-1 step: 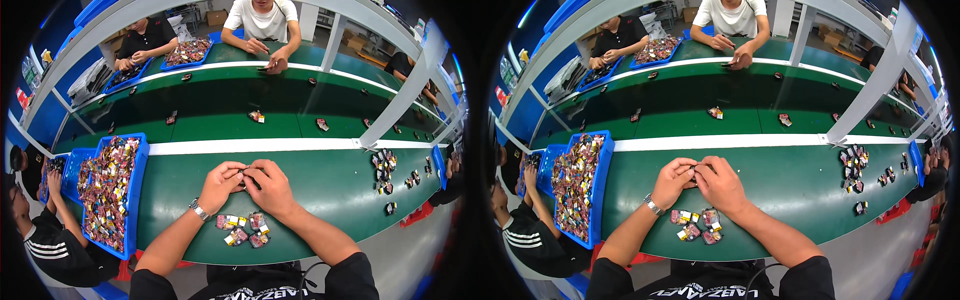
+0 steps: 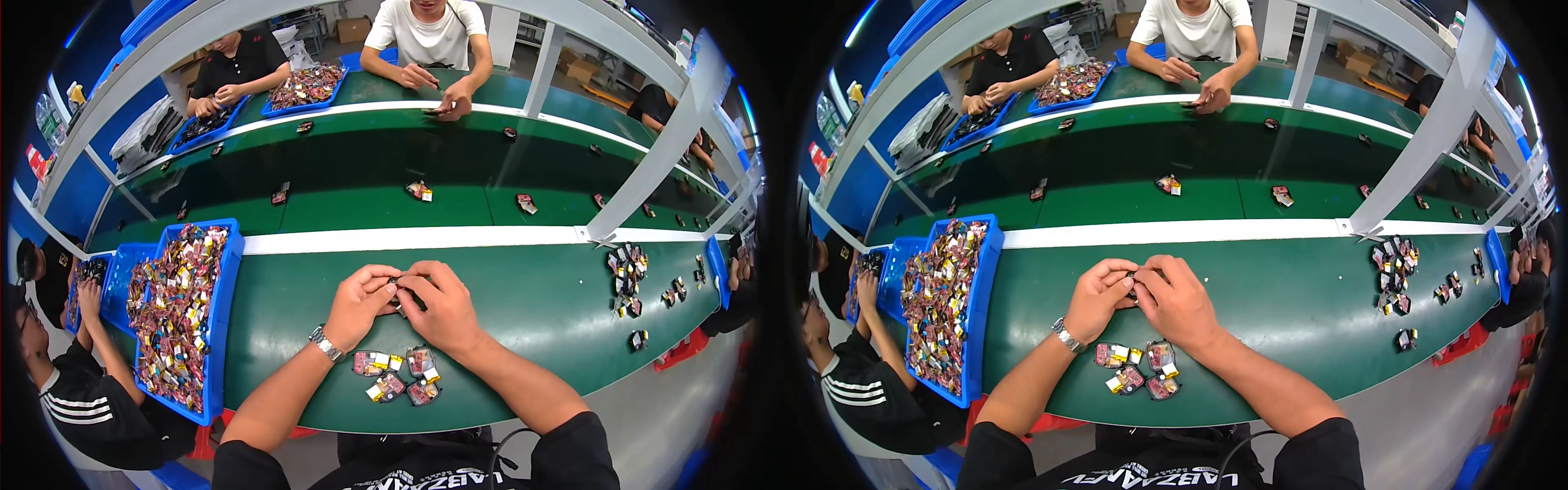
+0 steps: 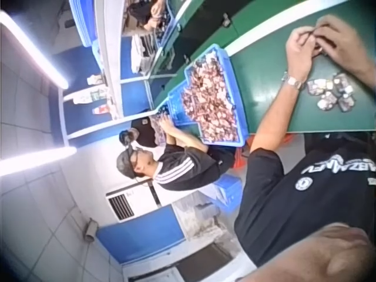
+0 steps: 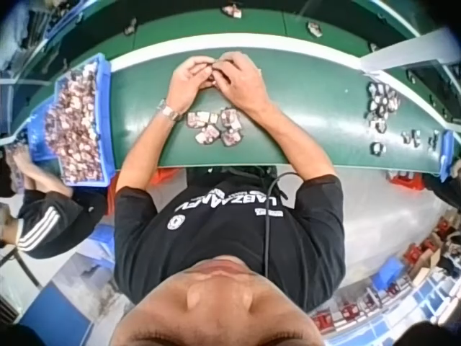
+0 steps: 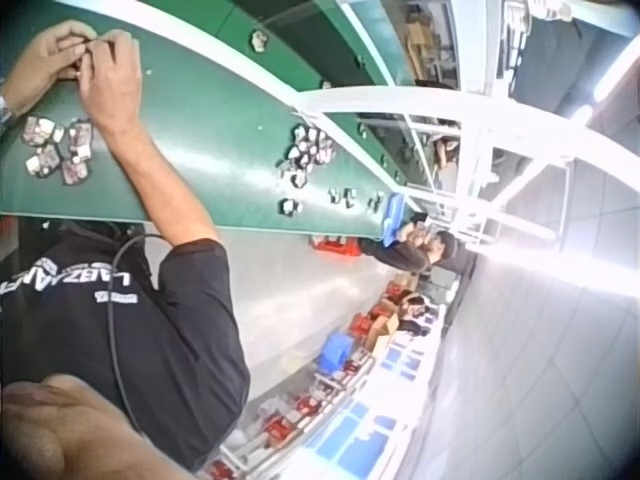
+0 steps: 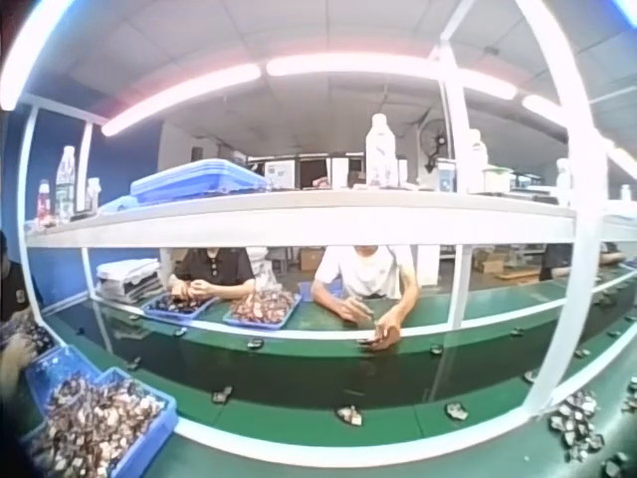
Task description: Assembling small electronic components on a factory conveyor belt.
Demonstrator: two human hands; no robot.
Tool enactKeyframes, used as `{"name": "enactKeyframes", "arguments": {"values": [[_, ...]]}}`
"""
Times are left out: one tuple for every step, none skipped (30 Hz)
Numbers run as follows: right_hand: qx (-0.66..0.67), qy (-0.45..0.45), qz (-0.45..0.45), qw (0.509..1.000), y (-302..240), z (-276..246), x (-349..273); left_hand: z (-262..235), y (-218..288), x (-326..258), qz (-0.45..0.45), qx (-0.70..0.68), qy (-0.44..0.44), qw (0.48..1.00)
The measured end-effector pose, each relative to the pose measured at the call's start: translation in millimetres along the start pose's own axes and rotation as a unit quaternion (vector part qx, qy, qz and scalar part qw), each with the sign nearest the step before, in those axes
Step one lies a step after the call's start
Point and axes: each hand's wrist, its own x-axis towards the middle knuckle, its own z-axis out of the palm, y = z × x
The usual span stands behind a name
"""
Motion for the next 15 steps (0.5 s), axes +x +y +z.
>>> {"name": "enactKeyframes", "arguments": {"values": [[0.039,-0.008,0.023,0.999,2.1,-0.1,-0.6,1.6,0.2,0.1,0.001,0.002,-0.002,1.000],[0.080,-0.016,0.046,0.996,3.1,0.2,-1.2,2.9,0.2,-0.6,0.009,0.029,0.018,0.999],[0.080,-0.014,0.047,0.996,3.0,0.6,-1.2,3.7,0.0,-1.1,0.018,0.057,0.037,0.998],[0.130,-0.018,0.107,0.986,2.5,1.2,-0.9,3.3,-2.0,-0.2,0.017,0.058,0.036,0.997],[0.178,-0.023,0.167,0.969,1.6,0.9,-0.6,3.2,-4.7,1.2,0.027,0.055,0.035,0.998],[0.178,-0.021,0.168,0.969,1.9,0.9,-1.1,3.8,-6.5,1.7,0.036,0.051,0.033,0.997],[0.191,-0.027,0.168,0.967,2.9,1.2,-2.0,4.6,-6.1,0.3,0.035,0.052,0.031,0.998],[0.203,-0.033,0.168,0.964,4.5,0.4,-2.2,5.6,-5.0,-0.3,0.030,0.059,0.040,0.997],[0.200,-0.030,0.170,0.965,3.9,-0.1,-2.0,5.8,-4.7,-0.4,0.025,0.065,0.050,0.996],[0.199,-0.036,0.163,0.966,1.6,0.3,-1.4,4.2,-6.5,0.5,0.024,0.066,0.045,0.997],[0.196,-0.044,0.159,0.967,-0.4,0.3,-1.9,1.9,-10.2,1.3,0.051,0.067,0.042,0.996],[0.197,-0.047,0.158,0.966,-0.6,0.1,-1.7,1.4,-12.3,2.3,0.077,0.067,0.039,0.994],[0.193,-0.044,0.162,0.967,0.1,0.0,-2.5,2.7,-13.1,2.6,0.075,0.066,0.034,0.994],[0.196,-0.040,0.169,0.965,1.2,0.1,-2.9,4.9,-11.4,2.4,0.075,0.061,0.037,0.995],[0.200,-0.035,0.177,0.963,1.8,-0.4,-3.2,6.6,-10.7,2.6,0.075,0.057,0.041,0.995]]}}
